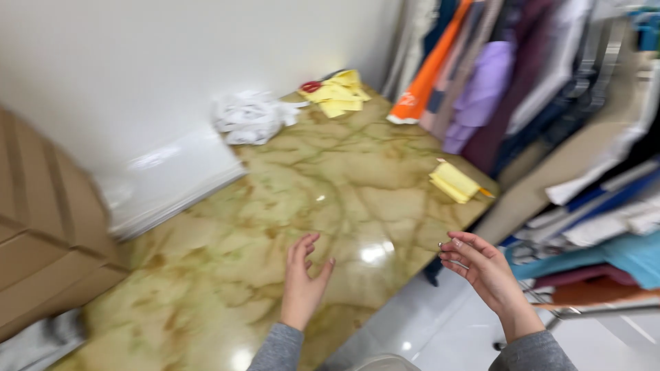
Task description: The person takes several t-shirts from a clothing rack, one by one. They lay each shirt flat on a table, fold the sleeves and sides inward, and then roll the shirt into a compact bundle. The folded shirts are stacked on the table.
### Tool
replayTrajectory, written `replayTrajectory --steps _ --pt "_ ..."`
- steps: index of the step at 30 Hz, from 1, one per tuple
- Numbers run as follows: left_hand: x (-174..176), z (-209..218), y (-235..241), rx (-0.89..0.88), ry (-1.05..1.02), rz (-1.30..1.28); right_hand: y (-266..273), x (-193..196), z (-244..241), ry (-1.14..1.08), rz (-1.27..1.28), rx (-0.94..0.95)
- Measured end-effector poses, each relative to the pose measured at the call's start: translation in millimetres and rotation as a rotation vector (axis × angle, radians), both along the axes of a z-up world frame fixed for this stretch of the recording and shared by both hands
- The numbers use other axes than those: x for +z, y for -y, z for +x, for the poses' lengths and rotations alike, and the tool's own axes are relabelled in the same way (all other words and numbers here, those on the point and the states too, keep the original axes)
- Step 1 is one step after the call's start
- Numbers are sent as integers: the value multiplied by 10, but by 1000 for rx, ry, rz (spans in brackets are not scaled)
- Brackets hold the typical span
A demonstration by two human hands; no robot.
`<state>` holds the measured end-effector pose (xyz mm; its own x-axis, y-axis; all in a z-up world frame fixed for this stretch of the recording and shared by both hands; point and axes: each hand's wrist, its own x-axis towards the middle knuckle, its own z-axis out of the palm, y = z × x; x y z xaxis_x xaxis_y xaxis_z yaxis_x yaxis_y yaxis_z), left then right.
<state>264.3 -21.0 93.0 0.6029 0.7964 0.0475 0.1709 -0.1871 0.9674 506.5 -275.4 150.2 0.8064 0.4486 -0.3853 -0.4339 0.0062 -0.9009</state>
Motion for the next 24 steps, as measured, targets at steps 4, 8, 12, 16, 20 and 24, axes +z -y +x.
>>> replayTrajectory --steps 4,8,12,16,20,24 --pt "160 730 519 -42 -39 -112 866 54 452 42 22 -93" --pt "331 1442 1093 -91 -71 -174 1627 100 760 71 27 -202" --pt "156 2163 1594 -243 -62 -156 2166 473 810 64 -13 -333" --pt "252 2730 2187 -512 198 246 2558 662 902 129 -6 -468" --pt "871 3257 2712 -840 94 63 2910 675 1182 199 17 -594" --pt "1573 3801 2971 -1094 53 5 3065 1201 1610 480 26 -701"
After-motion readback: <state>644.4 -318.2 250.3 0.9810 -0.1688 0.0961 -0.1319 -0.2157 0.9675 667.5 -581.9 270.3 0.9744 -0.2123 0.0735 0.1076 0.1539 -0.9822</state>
